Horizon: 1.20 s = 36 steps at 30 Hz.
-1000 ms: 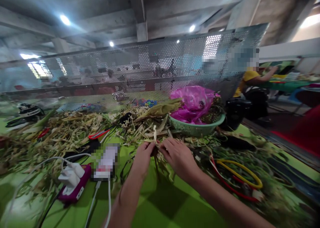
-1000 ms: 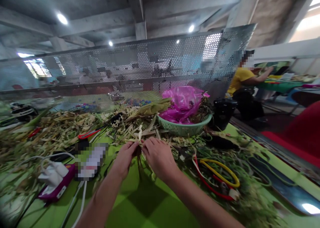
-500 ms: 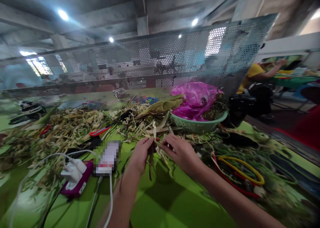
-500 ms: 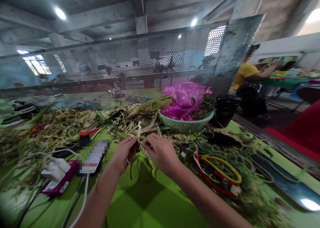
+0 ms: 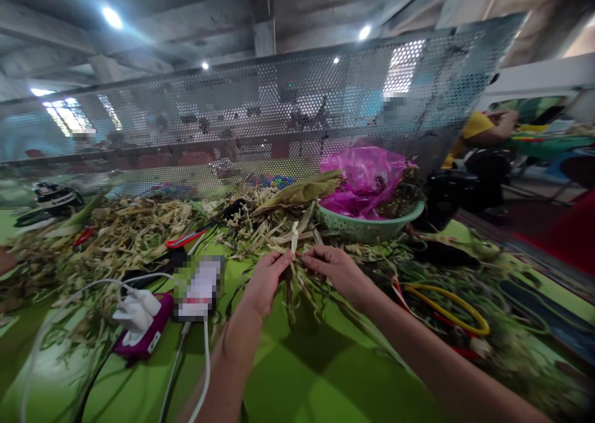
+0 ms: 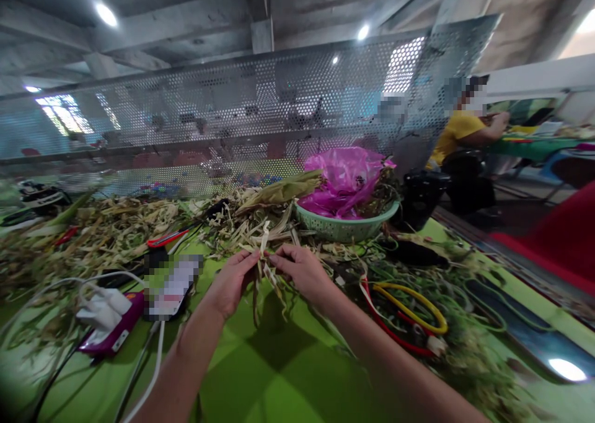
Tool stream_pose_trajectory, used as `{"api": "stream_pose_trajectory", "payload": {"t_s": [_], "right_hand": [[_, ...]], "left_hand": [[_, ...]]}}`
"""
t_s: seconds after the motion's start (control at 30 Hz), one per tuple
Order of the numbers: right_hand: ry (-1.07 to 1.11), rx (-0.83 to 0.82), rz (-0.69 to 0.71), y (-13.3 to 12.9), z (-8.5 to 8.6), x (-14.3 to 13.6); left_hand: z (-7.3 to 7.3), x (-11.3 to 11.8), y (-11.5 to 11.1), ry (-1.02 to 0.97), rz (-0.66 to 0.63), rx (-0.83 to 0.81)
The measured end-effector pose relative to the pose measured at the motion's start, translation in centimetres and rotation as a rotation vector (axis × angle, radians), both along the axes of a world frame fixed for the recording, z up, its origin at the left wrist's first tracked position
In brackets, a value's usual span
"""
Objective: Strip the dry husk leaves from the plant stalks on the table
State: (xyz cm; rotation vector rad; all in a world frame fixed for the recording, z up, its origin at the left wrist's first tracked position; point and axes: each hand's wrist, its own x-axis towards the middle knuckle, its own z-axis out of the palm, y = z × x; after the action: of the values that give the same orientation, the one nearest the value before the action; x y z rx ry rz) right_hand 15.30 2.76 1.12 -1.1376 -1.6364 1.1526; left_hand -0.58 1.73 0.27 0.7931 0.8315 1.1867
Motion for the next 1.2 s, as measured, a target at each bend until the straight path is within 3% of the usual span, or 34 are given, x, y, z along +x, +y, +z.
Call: {"api": "stream_pose_trajectory", "payload": {"t_s": [0.23, 0.47, 0.63, 0.83, 0.97, 1.2], "right_hand": [[-0.025, 0.067, -0.071, 0.5, -0.7, 0.5], [-0.224, 0.462, -0.346, 0.5, -0.1, 1.1], [-0.292, 0.395, -0.166, -0.7, -0.1, -0.2], [-0.323, 0.403, -0.157, -1.0, -0.5, -0.8], [-0.298, 0.316, -0.143, -0.8, -0.8, -0.9], [0.267, -0.07, -0.08, -1.2, -1.7, -2.1]], "left_hand": [[-0.1, 0.1, 0.1, -0.035, -0.024, -0.052], [-0.2, 0.0, 0.2, 0.046, 0.008, 0.066], [-0.4, 0.2, 0.3, -0.034, 0.03, 0.078], [-0.3, 0.3, 0.1, -0.039, 0.049, 0.081], [-0.5, 0.4, 0.4, -0.031, 0.052, 0.09], [-0.5, 0.2, 0.5, -0.06, 0.147, 0.086]]}}
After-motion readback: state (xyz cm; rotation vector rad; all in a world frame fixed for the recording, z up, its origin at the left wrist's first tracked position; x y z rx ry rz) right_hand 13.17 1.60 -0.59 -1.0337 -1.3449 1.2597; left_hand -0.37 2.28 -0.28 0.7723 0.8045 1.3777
